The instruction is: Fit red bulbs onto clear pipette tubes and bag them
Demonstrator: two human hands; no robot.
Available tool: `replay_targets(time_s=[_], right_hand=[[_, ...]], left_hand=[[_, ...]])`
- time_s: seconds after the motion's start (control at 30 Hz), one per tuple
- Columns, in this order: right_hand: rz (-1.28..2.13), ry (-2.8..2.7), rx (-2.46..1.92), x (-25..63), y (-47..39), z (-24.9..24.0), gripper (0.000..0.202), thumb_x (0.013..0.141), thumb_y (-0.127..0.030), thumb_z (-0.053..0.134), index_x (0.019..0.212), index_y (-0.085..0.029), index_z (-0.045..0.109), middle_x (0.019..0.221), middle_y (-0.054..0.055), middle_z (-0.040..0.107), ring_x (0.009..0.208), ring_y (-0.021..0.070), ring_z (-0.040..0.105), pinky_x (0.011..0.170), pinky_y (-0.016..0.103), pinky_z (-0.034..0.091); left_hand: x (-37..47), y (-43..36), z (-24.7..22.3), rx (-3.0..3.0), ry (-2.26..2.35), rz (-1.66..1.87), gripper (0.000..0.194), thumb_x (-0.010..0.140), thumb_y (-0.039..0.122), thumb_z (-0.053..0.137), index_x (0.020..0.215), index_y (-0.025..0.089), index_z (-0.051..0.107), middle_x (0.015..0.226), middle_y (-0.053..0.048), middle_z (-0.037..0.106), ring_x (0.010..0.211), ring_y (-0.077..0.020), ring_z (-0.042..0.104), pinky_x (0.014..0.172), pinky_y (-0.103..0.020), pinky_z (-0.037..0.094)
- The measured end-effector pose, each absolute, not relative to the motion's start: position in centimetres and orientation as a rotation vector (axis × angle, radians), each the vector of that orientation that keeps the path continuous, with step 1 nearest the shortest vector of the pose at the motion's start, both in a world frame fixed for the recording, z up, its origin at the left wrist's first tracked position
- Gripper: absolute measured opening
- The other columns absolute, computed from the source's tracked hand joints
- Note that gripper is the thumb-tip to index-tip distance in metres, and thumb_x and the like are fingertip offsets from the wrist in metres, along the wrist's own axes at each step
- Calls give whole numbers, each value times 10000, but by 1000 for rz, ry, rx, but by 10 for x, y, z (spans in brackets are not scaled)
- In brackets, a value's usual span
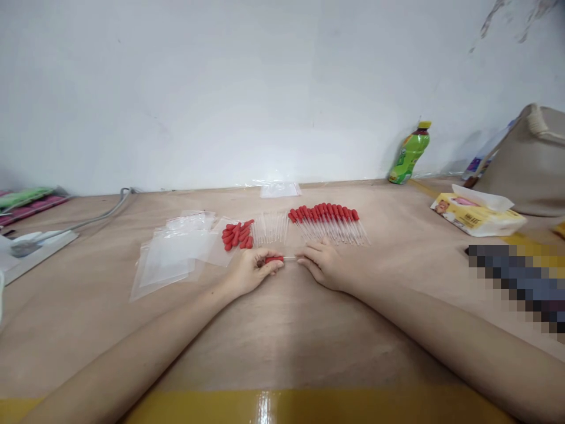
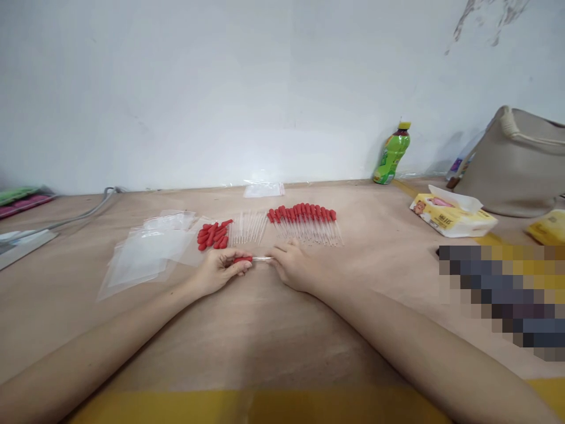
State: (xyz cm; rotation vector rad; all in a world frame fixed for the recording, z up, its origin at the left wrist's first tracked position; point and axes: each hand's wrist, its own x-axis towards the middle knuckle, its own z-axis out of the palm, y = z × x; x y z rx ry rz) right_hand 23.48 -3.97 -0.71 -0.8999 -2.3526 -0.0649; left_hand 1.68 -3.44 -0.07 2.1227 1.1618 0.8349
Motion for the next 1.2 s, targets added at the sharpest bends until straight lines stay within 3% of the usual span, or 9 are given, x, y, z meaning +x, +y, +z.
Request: replay_targets(time_s=[0.2,0.47,0.93,1.1,1.2], right_hand=[[26,-2347,-913,237,-41,-1,130,863,-189,426,821,-163,546,806,49,584,738,148,523,717,297,376],[-29,-2308,-888,230,-49,4,205,878,-217,391,783,-171,566,718,42,578,687,143,502,665,276,363],[-9,-2401,-905,223,-41,-7,286,891,-227,349,678,-170,529,659,37,570,627,142,486,663,284,353],[12,-2477,-976,222,-48,11,240,875,-209,395,706,-167,560,738,38,614,688,143,525,702,294,351],[10,-2503,-1083,226,-53,26,195,825,-192,464,689,-173,603,736,43,640,717,164,551,694,303,356]], left_hand=[[13,-32,-1,2215,1132,882,279,747,387,612,946,198,668,883,-36,697,715,-159,648,658,-261,521],[13,-33,-5,2109,1076,907,298,745,374,614,938,153,666,718,-47,694,617,-155,634,586,-259,521],[13,-35,-4,2246,1070,879,264,757,355,601,929,169,677,825,-55,704,685,-167,649,627,-267,528],[17,-38,4,2383,1058,915,201,791,310,568,908,180,666,866,-50,690,742,-161,640,671,-266,522],[17,-38,5,2470,1065,970,222,799,262,555,997,188,623,908,-51,664,801,-163,624,723,-284,511]])
